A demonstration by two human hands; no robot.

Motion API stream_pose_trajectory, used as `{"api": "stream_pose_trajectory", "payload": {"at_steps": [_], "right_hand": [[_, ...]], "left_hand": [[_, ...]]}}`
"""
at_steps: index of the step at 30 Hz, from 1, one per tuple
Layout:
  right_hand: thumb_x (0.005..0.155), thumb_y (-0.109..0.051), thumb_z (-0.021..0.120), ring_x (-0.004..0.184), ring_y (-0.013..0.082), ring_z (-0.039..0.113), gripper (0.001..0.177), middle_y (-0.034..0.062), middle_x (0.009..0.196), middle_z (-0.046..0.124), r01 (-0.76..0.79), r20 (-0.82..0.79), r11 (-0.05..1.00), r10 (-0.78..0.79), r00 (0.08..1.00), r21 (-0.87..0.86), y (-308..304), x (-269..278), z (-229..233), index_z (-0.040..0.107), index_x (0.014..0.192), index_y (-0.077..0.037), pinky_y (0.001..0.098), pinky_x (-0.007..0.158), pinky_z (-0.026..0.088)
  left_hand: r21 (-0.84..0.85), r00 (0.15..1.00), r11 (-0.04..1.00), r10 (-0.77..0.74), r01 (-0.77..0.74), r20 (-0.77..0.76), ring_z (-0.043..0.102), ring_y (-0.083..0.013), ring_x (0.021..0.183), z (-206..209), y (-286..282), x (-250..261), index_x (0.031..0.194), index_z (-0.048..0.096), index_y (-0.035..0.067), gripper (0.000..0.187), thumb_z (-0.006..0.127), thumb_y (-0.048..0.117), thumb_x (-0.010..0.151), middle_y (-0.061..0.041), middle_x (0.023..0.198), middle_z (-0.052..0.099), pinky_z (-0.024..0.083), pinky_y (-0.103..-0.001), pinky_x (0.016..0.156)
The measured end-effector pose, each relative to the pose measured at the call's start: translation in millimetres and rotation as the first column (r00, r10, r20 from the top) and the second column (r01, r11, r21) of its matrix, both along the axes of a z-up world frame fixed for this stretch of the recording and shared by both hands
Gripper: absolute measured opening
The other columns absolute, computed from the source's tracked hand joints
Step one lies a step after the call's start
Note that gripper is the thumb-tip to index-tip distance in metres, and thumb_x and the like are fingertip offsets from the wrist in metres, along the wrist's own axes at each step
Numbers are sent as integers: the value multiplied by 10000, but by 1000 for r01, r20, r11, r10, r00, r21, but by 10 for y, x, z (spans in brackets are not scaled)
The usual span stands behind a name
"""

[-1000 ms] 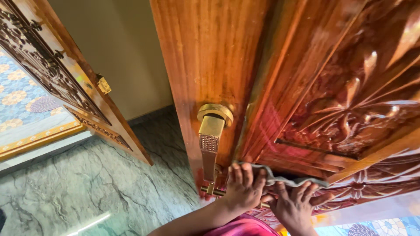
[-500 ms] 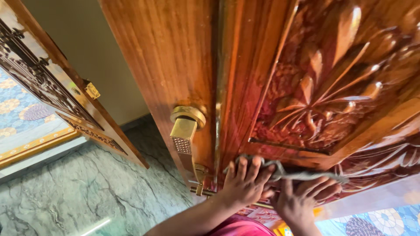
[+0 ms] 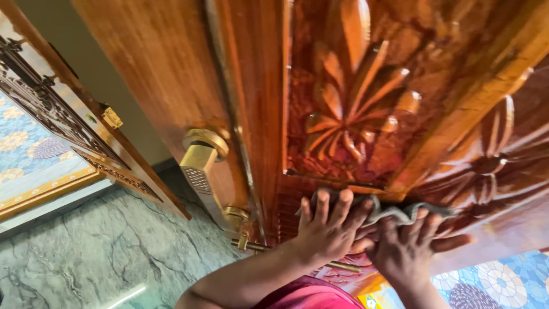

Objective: The person wipes the surface of a wooden door with a cloth. They focus on the area around the handle and the carved details, moving the cloth back and forth repeatedly.

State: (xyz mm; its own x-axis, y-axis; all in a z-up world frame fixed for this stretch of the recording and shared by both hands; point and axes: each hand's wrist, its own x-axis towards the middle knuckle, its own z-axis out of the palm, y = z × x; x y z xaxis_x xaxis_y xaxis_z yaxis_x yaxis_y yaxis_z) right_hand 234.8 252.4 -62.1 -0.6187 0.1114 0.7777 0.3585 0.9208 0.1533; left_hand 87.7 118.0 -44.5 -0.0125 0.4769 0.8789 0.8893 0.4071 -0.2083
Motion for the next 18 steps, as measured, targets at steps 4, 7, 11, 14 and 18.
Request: {"api": "stream_pose_trajectory", "payload": {"at_steps": [4,7,11,14,18], "right_hand": [[1006,-683,225,1504,620,53,902,460,1608,140,123,-112,992,-126,986,-39,209,260,323,428,1470,63,823,1166,48],[1029,-707,190,1533,626,-31,927,487,1602,39,194,-176,976,-209,962,-99,353,391,236,384,1456,93,861,1110,-71],[1067,-696,230,1514,662,-109,957,543,1564,-58,105,-197,983,-133,971,-148,467,520,-340,321,1448,177,914,1086,-83],[979,-695,393,1436,700,-114,824,572,1516,-32,133,-89,965,-157,984,-227,395,536,-780,428,1473,-37,907,1063,-81],[1012,-722,477,1465,752,-101,720,552,1559,-63,-61,-77,960,41,996,-273,419,604,-860,428,1570,-270,886,1105,-47]], "left_hand": [[-6,1000,1000,-16,16,8,-51,-444,1627,417,343,334,1724,241,245,735,243,655,1114,-161,1765,41,-126,-638,1261],[-48,1000,999,-12,10,-24,-47,-435,1636,420,476,493,1735,228,247,723,273,634,1125,-142,1774,46,-112,-628,1284],[-109,999,994,5,-9,-39,-64,-361,1646,-11,544,656,1723,227,269,745,306,705,1124,-94,1786,51,-145,-617,1273],[-98,998,995,10,-16,-66,-72,-325,1636,-486,553,595,1721,256,255,809,296,739,1074,-69,1773,55,-178,-645,1244],[-63,999,998,8,-6,33,-21,-347,1629,-825,518,613,1678,265,245,843,280,783,1029,-97,1760,117,-179,-667,1213]]}}
